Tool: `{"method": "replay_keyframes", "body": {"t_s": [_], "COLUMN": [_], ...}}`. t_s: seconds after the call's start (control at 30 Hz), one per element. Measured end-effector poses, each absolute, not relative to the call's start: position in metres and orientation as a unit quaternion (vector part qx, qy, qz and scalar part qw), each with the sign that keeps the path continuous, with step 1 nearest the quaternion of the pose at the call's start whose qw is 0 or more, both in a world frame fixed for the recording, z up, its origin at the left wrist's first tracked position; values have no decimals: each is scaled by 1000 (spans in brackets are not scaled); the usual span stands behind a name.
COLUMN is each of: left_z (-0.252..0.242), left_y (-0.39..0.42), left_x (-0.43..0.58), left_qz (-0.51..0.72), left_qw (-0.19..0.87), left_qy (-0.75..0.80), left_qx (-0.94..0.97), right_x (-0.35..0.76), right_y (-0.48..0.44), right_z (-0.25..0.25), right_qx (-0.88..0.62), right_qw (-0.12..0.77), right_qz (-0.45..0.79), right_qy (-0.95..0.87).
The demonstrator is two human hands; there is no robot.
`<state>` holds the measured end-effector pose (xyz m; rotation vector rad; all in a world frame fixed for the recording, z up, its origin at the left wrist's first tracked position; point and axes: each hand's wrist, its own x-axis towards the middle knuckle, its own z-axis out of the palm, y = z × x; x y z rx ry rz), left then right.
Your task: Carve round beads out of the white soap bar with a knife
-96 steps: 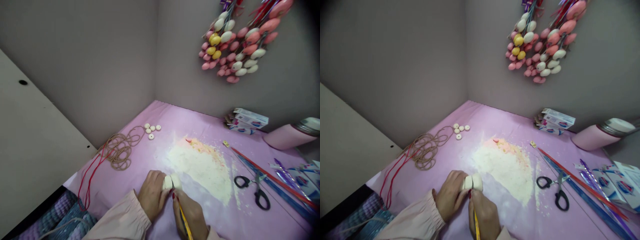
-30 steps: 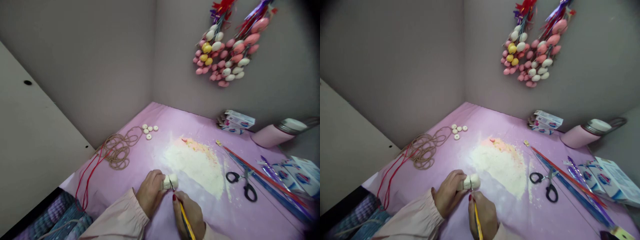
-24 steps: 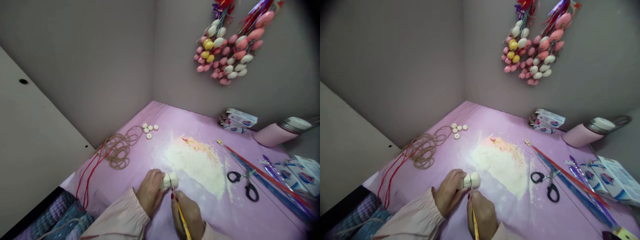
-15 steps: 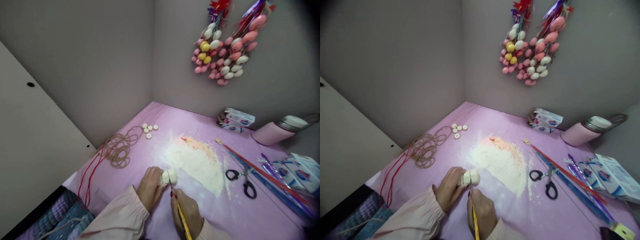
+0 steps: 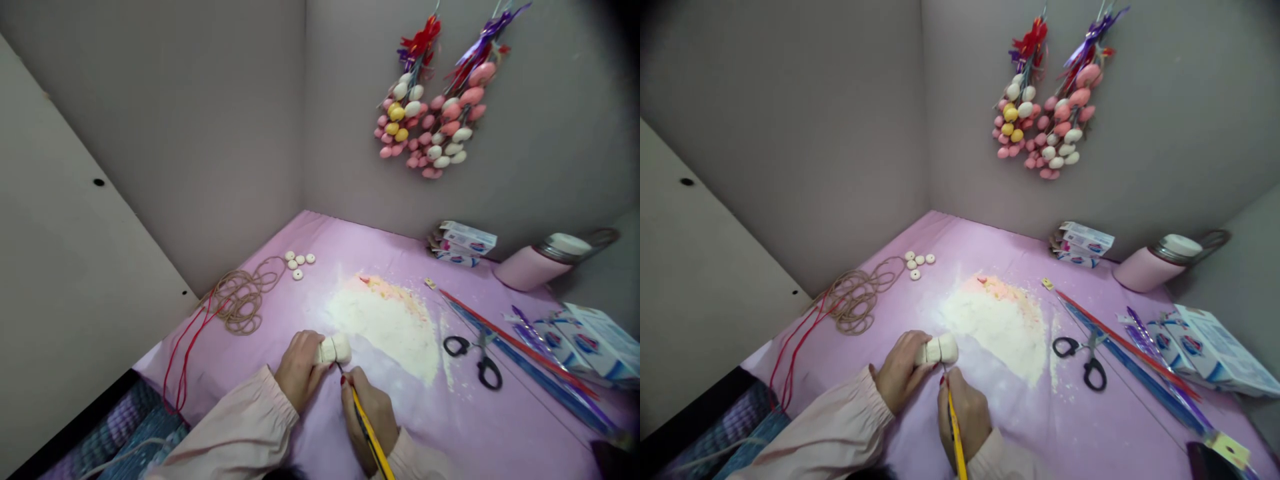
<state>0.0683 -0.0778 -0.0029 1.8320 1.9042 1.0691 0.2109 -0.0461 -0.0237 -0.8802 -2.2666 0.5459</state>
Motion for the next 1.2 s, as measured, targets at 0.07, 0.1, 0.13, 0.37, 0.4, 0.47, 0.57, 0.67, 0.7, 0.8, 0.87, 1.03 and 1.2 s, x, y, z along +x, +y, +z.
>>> {"method": "replay_keyframes", "body": {"t_s": [0.07,0.1,0.13,0.37,0.4,0.47,0.57,0.67,0.7,0.8,0.87,1.03,1.2], "left_z": [-4,-5,-6,-9,-9,-8,-8,-8,-8,-8,-7,-2,1], "left_y": [-78,-78,-78,-78,-78,-78,-78,-77,-77,-77,-76,-76,-75], "left_x": [68,68,68,68,68,68,67,67,67,67,67,70,70], "left_qz": [370,370,370,372,373,377,381,380,381,383,380,365,353], "left_qw": [142,139,136,135,137,140,150,160,162,161,158,154,140], "left_qy": [662,663,665,669,667,663,661,665,666,664,669,686,692], "left_qx": [636,636,635,630,631,631,628,622,621,621,619,610,614], "right_x": [212,213,214,214,213,211,209,207,206,203,201,201,203], "right_y": [-48,-49,-50,-45,-43,-40,-36,-33,-33,-31,-31,-32,-35], "right_z": [-21,-20,-20,-26,-27,-30,-33,-31,-30,-26,-24,-24,-23], "right_qx": [-351,-359,-364,-339,-328,-307,-295,-283,-275,-254,-253,-259,-259], "right_qw": [336,348,362,379,378,377,371,367,371,375,369,366,366], "right_qz": [208,200,191,176,180,187,186,185,187,190,185,181,161], "right_qy": [-849,-842,-837,-843,-847,-854,-861,-866,-867,-871,-875,-875,-879]}}
